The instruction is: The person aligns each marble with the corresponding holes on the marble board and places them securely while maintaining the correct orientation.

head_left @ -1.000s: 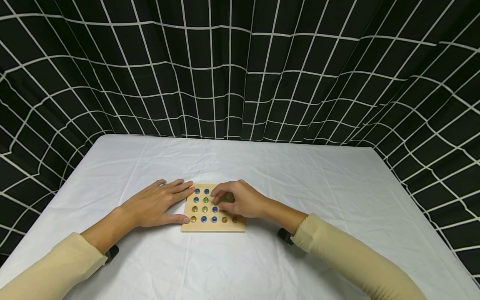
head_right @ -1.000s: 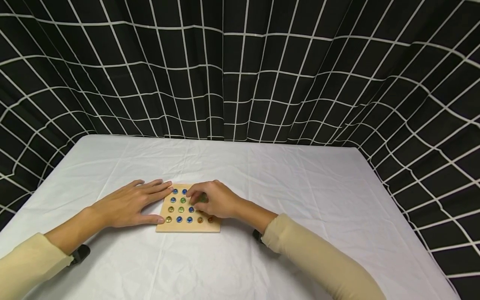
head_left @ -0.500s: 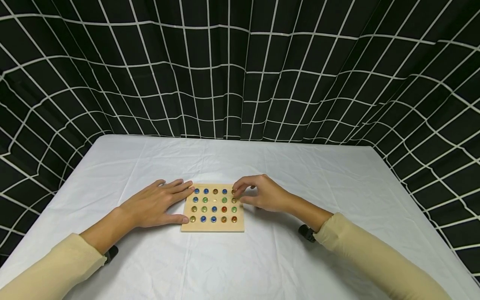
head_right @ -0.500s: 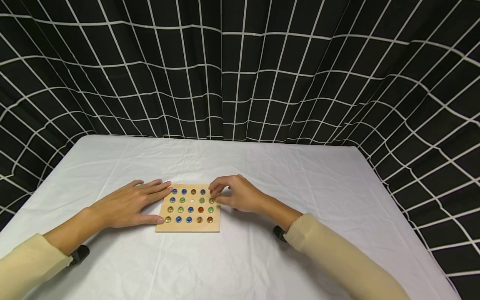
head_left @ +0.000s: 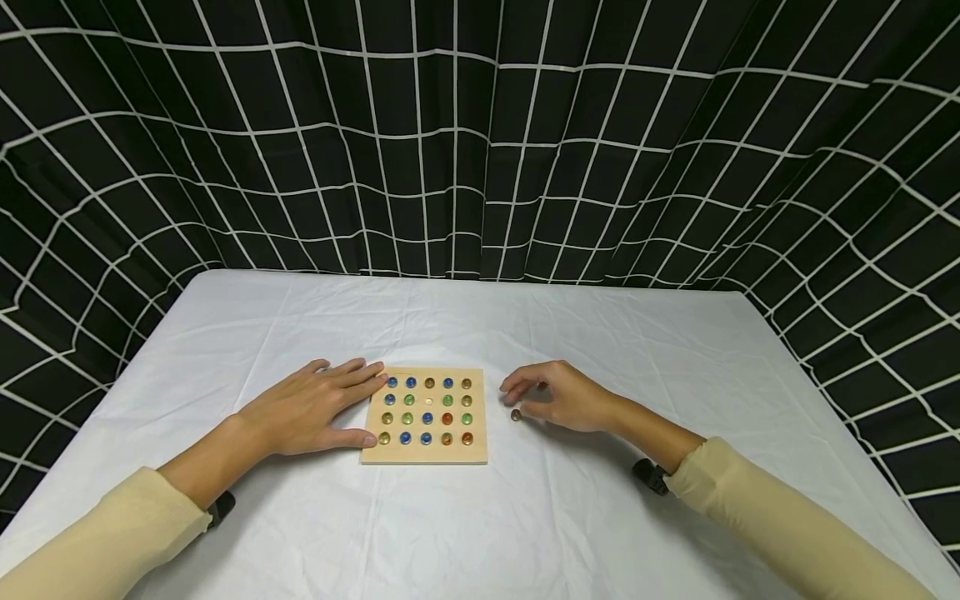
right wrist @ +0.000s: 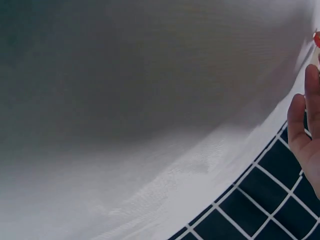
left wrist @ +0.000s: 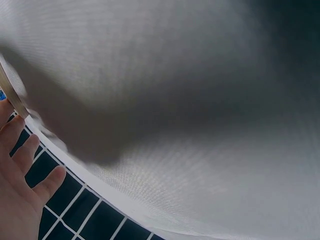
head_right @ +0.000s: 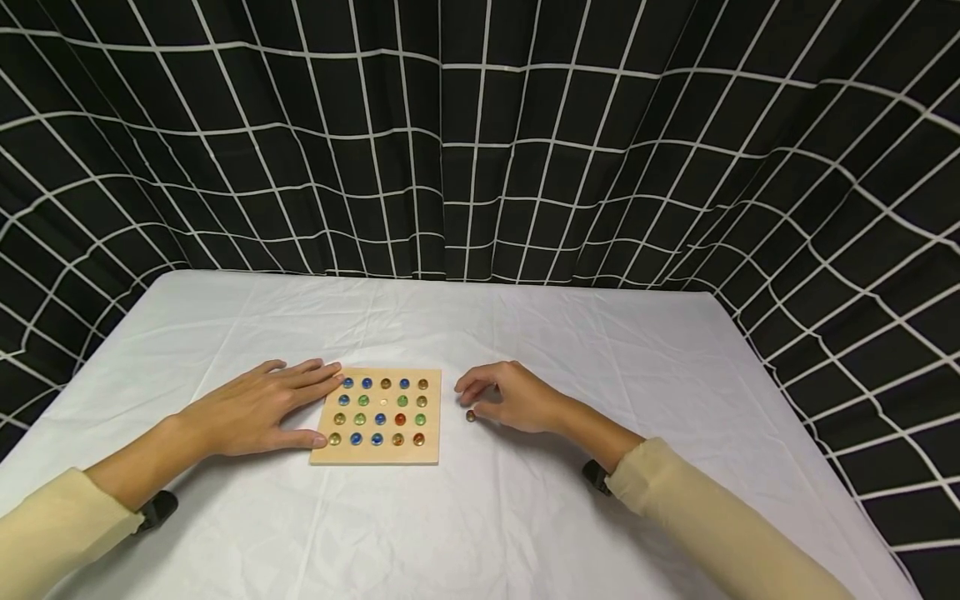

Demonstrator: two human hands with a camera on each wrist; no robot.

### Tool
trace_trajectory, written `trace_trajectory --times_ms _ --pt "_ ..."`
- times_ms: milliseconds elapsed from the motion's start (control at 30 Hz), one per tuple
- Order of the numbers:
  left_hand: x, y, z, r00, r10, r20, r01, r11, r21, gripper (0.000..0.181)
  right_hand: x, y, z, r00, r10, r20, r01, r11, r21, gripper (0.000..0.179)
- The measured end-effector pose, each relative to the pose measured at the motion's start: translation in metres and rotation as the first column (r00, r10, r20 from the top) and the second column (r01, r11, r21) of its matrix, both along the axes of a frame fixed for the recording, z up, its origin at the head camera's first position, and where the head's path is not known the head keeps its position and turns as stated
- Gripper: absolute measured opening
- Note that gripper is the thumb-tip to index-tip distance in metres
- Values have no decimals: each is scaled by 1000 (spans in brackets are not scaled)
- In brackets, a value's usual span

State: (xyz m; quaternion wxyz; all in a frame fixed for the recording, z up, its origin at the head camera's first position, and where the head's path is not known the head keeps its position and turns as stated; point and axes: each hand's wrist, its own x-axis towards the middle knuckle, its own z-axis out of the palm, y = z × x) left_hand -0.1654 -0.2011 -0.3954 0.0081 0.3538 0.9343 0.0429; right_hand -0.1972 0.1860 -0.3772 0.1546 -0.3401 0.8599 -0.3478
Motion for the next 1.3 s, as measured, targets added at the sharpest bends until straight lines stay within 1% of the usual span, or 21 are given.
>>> trace_trajectory --times_ms 233,467,667,900,1133,1300 --pt "0 0 1 1000 -4 -2 4 1000 3 89 1 4 -3 999 31 38 -31 1000 -4 31" --pt "1 0 1 1000 -2 1 2 1000 -1 89 1 3 -6 999 22 45 -22 1000 0 32" --pt "1 0 1 1000 -2 -2 2 1000 -5 90 1 1 -8 1000 8 21 -8 1000 12 29" --pt "0 0 1 1000 4 7 -4 1000 -3 90 0 -1 -9 1000 14 16 -14 1000 11 27" --pt "0 0 1 1000 1 1 -1 1000 -1 90 -1 -10 -4 999 37 -23 -37 999 -12 24" --pt "0 0 1 1000 6 12 -6 1000 0 90 -4 -20 -1 998 26 -63 -27 1000 -15 23"
